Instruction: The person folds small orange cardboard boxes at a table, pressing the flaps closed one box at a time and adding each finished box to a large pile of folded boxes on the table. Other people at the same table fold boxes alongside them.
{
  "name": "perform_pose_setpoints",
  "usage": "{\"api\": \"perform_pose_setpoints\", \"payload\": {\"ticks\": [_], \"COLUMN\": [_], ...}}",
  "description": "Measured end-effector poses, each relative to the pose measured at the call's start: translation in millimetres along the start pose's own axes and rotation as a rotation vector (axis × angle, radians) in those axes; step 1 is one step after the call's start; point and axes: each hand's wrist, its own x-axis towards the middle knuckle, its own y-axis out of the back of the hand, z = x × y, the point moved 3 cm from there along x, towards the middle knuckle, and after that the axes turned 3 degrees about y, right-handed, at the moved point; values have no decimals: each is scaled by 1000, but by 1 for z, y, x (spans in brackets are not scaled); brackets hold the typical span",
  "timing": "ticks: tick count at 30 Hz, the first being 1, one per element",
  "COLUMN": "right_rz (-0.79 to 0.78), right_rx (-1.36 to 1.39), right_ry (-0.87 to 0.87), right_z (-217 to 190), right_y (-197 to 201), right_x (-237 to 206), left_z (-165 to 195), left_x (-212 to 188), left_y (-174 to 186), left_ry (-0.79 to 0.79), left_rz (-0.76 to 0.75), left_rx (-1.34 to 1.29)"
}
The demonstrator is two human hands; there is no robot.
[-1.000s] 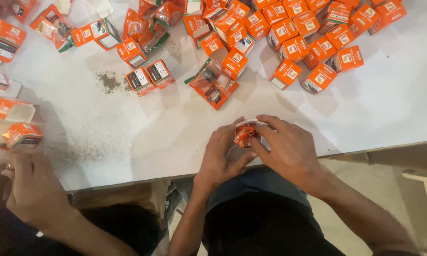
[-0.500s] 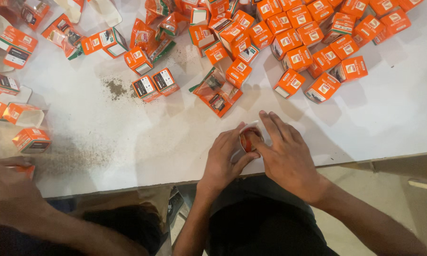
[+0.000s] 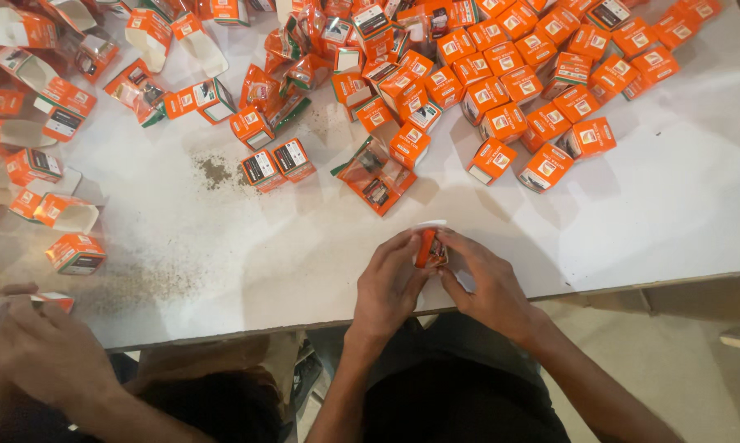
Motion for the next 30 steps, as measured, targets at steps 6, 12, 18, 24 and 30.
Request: {"api": "perform_pose_setpoints", "payload": {"ticks": [6, 12, 18, 24, 30], "right_rz": [-115, -142, -157, -183, -241], "right_rx": [-259, -212, 25, 55, 204], "right_ry": [76, 122, 237, 236, 196], "right_z": [-6, -10, 6, 15, 2], "right_y": [8, 14, 20, 20, 29], "right_x": [5, 17, 16, 12, 19], "left_z": [14, 9, 9, -2, 8], "left_x": [5, 12, 11, 13, 20], "left_y": [0, 0, 8, 8, 8], "left_ry": [-151, -47, -191, -195, -325], "left_rz": [-29, -12, -119, -101, -117], "left_rx": [360, 124, 287, 57, 278]}}
